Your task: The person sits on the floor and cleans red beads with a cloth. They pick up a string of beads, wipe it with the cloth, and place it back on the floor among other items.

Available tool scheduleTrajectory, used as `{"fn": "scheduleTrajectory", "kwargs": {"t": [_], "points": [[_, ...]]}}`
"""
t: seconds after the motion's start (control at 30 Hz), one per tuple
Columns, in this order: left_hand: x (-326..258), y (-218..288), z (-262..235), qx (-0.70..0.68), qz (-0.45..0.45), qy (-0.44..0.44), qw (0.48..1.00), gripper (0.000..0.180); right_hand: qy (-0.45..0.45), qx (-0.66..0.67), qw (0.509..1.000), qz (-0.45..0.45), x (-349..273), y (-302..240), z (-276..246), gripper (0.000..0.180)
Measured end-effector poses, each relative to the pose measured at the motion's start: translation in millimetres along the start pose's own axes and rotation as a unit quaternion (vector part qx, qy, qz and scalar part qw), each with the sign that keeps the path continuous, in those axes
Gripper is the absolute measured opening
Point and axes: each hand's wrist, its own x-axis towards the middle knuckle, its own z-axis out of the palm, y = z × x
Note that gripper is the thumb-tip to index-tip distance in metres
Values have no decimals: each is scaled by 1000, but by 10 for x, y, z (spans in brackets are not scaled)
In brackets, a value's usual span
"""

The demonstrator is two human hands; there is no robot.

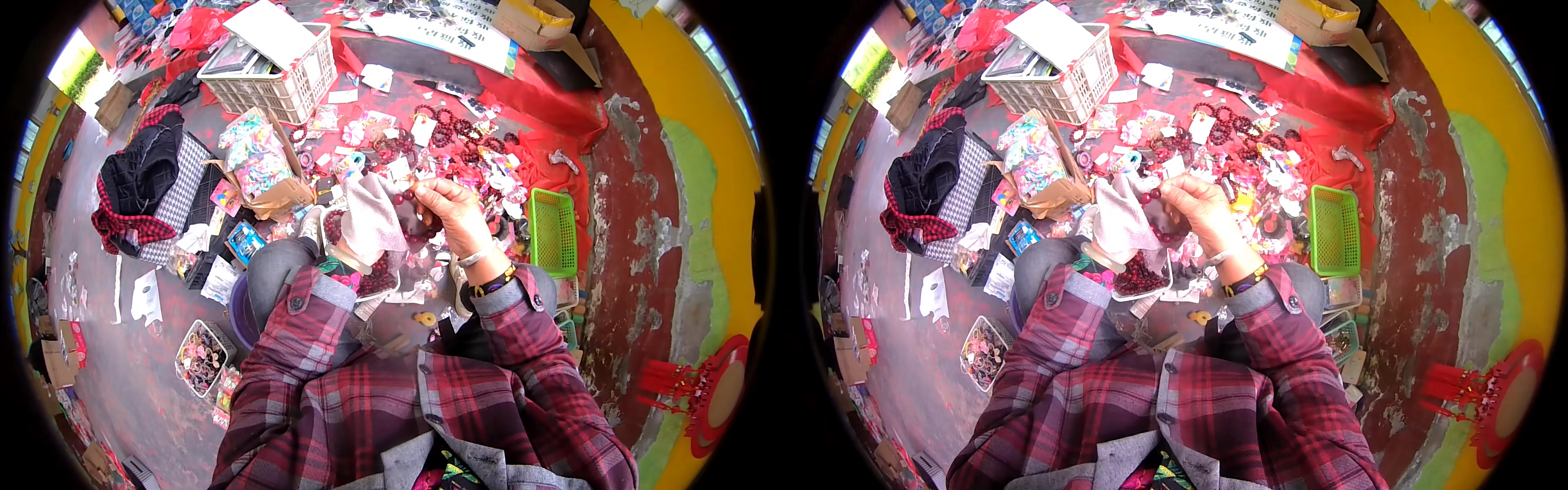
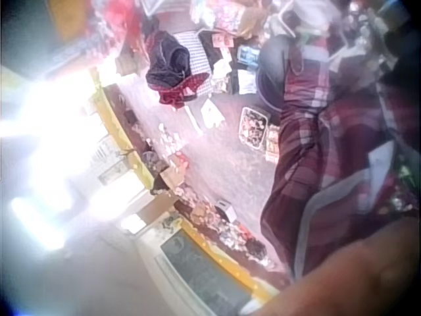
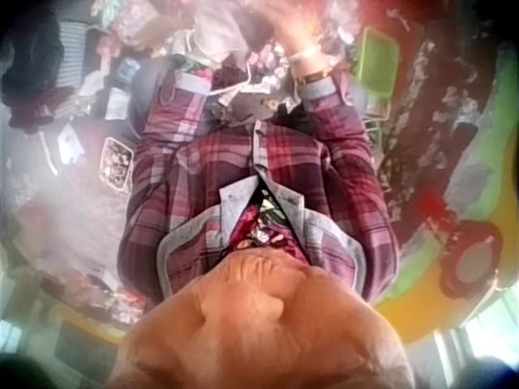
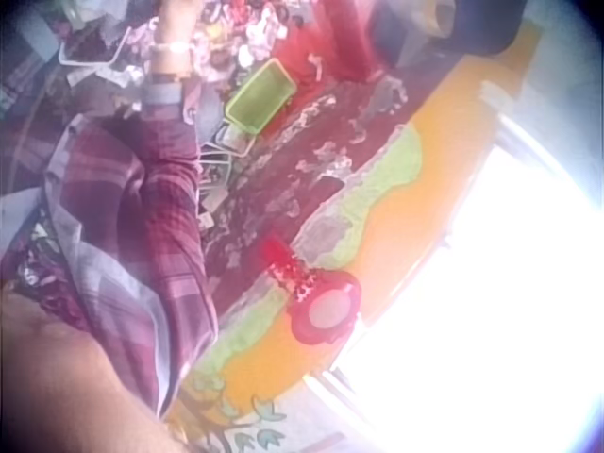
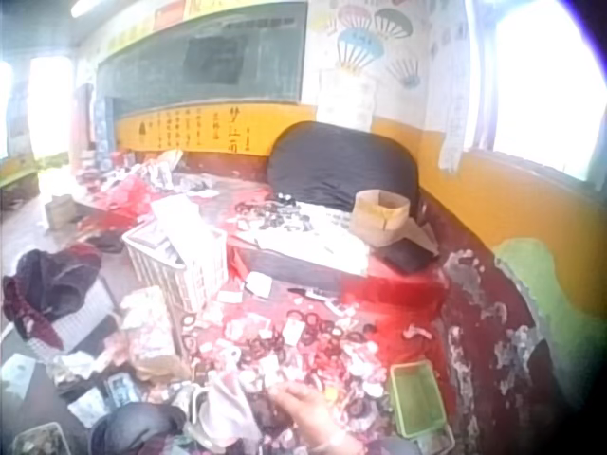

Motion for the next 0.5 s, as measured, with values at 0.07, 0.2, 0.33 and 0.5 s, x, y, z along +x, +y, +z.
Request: {"fn": "scheduleTrajectory", "kwargs": {"t": [0.07, 0.2, 0.33, 0.5], "points": [[67, 208, -3, 335, 207, 31, 919, 8, 17, -38, 999, 16, -4, 15, -31, 13], [63, 24, -28, 231, 22, -161, 959, 13, 50, -90, 994, 28, -21, -14, 58, 11], [48, -179, -43, 70, -44, -175, 981, 11, -5, -41, 999, 24, -14, -29, 65, 13], [52, 190, -27, -2, -77, -86, 993, 11, -27, -91, 995, 18, 9, 86, 65, 23]]}}
